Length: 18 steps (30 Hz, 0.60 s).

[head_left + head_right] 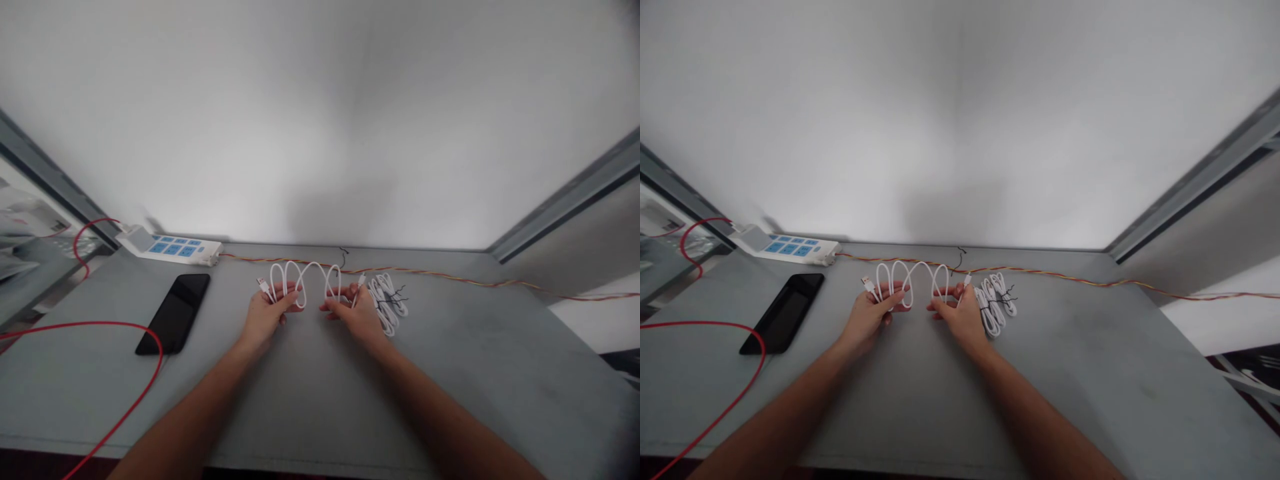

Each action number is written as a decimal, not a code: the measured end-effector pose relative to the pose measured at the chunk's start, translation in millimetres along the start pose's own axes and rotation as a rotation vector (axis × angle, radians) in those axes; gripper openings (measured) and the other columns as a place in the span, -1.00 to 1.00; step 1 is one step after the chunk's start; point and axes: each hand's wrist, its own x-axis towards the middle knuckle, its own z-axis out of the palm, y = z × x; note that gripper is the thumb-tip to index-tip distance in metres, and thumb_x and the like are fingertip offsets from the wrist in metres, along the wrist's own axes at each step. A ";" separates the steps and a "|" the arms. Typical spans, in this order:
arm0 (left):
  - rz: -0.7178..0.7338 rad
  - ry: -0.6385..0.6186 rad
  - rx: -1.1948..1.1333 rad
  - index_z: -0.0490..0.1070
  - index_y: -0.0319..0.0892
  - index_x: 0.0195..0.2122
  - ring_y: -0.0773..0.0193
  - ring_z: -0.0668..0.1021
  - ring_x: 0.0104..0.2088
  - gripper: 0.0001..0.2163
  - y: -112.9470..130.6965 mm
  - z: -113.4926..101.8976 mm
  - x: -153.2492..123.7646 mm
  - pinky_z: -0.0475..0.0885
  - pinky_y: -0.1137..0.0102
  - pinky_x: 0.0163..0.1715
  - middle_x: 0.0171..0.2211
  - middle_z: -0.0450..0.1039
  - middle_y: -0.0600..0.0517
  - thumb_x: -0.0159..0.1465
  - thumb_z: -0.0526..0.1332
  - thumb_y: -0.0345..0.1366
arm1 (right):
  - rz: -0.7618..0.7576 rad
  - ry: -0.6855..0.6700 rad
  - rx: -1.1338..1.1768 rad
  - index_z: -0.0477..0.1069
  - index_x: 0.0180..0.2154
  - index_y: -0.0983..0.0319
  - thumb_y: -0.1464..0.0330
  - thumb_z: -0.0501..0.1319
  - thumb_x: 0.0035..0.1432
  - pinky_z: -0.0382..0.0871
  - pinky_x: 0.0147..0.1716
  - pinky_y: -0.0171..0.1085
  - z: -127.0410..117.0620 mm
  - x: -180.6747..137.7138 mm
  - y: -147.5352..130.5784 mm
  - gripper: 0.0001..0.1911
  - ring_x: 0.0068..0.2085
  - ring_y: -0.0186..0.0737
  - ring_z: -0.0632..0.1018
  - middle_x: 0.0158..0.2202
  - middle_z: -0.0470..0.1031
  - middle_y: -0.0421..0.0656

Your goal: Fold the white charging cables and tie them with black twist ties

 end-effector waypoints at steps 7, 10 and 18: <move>-0.013 0.018 -0.007 0.49 -0.24 -0.14 0.24 0.61 -0.44 -0.62 2.0 -0.7 -0.4 0.09 0.57 -0.74 -0.17 0.57 -0.16 0.01 0.39 -0.22 | 0.000 0.017 0.012 -0.07 -0.38 0.11 0.29 0.38 -0.20 0.50 -0.55 -0.28 0.2 -0.1 -3.5 -0.42 -0.47 -0.21 0.61 -0.34 0.44 -0.29; -0.023 0.021 -0.015 0.48 -0.24 -0.13 0.19 0.63 -0.38 -0.62 3.5 -0.4 -1.0 0.09 0.57 -0.75 -0.13 0.55 -0.18 0.06 0.35 -0.18 | -0.008 0.019 0.013 -0.08 -0.38 0.11 0.30 0.37 -0.20 0.50 -0.55 -0.30 0.1 0.1 -3.6 -0.43 -0.47 -0.21 0.61 -0.35 0.44 -0.29; -0.076 0.024 -0.038 0.46 -0.24 -0.06 0.23 0.62 -0.43 -0.65 8.5 1.7 -2.8 0.07 0.58 -0.77 -0.12 0.54 -0.20 0.15 0.28 -0.19 | -0.006 0.022 0.019 -0.09 -0.38 0.11 0.31 0.36 -0.19 0.49 -0.55 -0.30 0.5 -0.3 -4.3 -0.43 -0.48 -0.23 0.60 -0.36 0.44 -0.30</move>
